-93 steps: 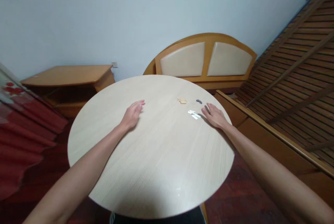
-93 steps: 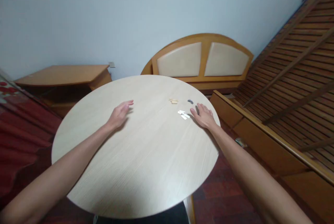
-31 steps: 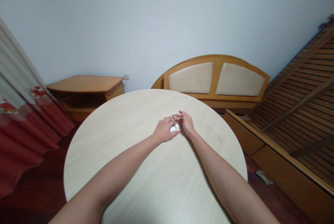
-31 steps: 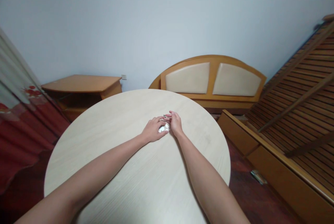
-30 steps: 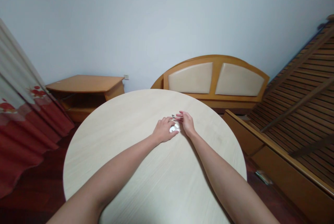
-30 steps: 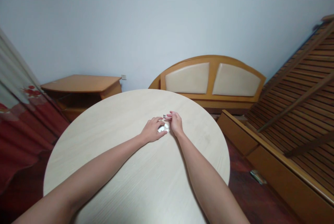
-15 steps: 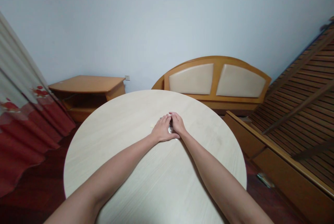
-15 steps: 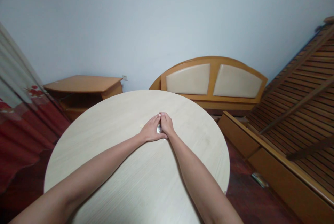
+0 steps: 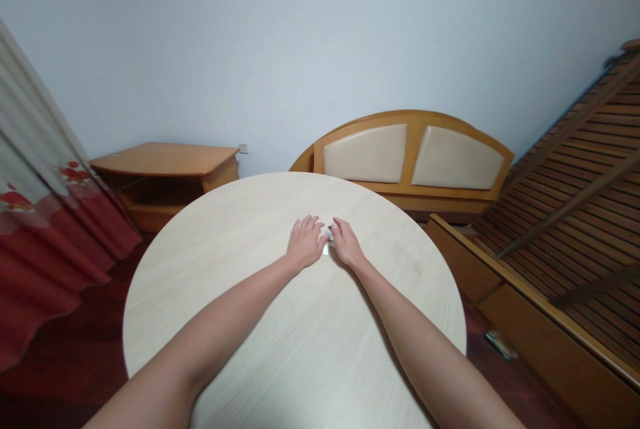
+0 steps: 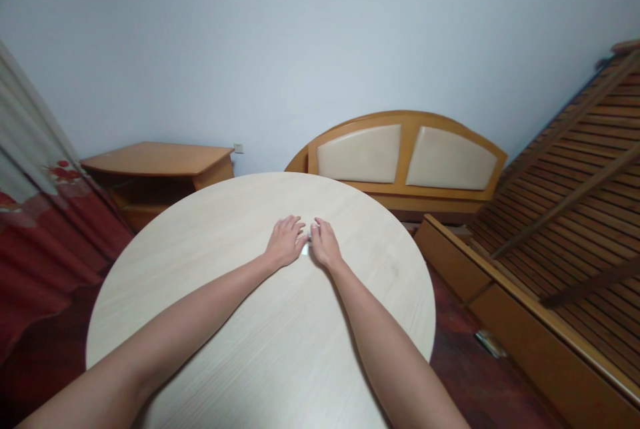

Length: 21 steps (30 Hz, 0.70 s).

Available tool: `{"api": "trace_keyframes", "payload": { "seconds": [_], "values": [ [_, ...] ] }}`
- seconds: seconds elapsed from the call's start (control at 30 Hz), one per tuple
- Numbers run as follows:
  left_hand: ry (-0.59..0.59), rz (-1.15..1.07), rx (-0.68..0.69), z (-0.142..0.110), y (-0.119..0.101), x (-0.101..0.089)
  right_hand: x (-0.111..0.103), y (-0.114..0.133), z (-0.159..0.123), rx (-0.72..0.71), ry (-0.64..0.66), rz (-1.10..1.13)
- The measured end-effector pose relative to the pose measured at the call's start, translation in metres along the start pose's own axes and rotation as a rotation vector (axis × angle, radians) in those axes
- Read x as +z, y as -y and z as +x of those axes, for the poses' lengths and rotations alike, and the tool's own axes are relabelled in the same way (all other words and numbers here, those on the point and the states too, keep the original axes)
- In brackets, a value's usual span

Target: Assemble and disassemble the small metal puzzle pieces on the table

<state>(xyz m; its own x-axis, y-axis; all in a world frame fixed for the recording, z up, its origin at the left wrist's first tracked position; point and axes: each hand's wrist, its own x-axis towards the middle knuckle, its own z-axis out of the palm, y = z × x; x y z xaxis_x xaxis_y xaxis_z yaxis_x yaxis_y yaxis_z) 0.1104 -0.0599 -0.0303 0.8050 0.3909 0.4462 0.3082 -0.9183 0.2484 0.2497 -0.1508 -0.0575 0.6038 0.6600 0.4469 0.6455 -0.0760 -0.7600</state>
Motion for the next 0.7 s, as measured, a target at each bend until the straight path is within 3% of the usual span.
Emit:
{"api": "trace_keyframes", "payload": {
  "seconds": [0.17,0.3,0.47,0.6,0.7],
  "values": [
    [0.181,0.005,-0.18,0.009,0.014,-0.004,0.013,0.021,-0.004,-0.107,0.237,-0.367],
    [0.176,-0.159,-0.171,0.002,0.017,-0.009,0.018,0.026,-0.001,-0.166,0.295,-0.319],
    [0.13,-0.321,-0.036,-0.018,0.023,-0.011,0.036,0.025,-0.006,-0.051,0.145,0.105],
    [0.15,-0.239,-0.036,-0.018,0.019,-0.008,0.05,0.02,-0.003,0.151,-0.019,0.436],
    [0.177,-0.133,-0.028,-0.01,0.01,-0.006,0.046,0.012,0.007,0.276,-0.209,0.55]
  ]
}}
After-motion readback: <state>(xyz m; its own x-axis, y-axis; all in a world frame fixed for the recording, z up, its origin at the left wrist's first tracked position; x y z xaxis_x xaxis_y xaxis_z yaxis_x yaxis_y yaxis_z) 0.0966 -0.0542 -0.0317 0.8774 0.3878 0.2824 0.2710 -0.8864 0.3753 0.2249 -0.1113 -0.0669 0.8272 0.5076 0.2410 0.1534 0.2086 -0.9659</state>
